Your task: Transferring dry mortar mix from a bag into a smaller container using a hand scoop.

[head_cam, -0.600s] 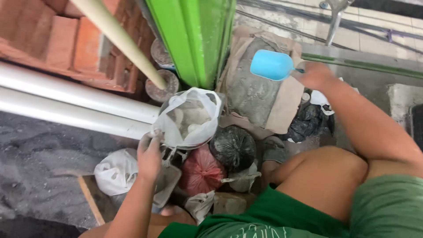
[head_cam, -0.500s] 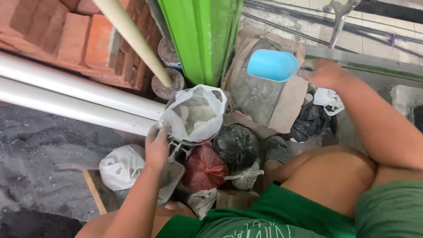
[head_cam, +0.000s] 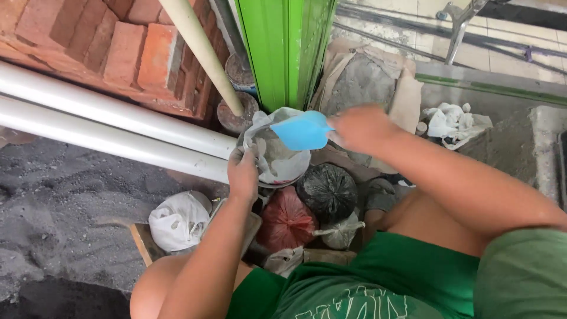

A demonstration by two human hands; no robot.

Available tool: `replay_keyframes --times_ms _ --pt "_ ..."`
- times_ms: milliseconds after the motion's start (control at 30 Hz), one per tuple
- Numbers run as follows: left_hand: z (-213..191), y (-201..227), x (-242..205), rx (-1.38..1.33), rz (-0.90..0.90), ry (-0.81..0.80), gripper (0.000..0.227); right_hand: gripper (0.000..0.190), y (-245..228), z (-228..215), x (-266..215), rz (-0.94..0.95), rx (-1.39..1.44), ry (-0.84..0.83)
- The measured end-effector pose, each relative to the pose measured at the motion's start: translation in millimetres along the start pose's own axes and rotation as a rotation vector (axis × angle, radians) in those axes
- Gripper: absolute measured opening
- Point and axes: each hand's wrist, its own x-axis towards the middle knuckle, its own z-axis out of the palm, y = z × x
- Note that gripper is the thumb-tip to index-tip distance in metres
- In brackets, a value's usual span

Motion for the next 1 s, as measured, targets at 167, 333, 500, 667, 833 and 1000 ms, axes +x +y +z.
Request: replay_keyframes --times_ms 167,333,500,667,833,1000 --pt "-2.2 -5.3 -11.5 0.033 0.096 0.045 0.022 0.017 -21.9 48.2 27.6 -0.156 -0.26 0.126" --pt "-12.8 -16.8 -7.6 0.062 0.131 0.077 0.024 0.008 -51.1 21.5 31.1 -0.317 -0.411 0.198" --pt "-19.4 -22.0 -7.7 -0.001 0.093 0.111 0.028 0.017 -53.1 24.1 32.5 -0.293 -0.331 0.055" --pt "-11.9 -8.3 -21.5 -0.109 0.048 0.132 0.029 0.033 -49.0 -3.0 15.3 -0.273 -0.274 -0.134" --pt "-14.8 -20.4 -15.9 -0.174 0.017 0.192 0.026 0.04 -57.0 -19.1 10.1 -0.177 -0.235 -0.257" --pt "-16.2 -20.8 -17.2 -0.101 0.08 0.116 0.029 0.035 -56.7 7.2 15.5 -0.143 -0.337 -0.065"
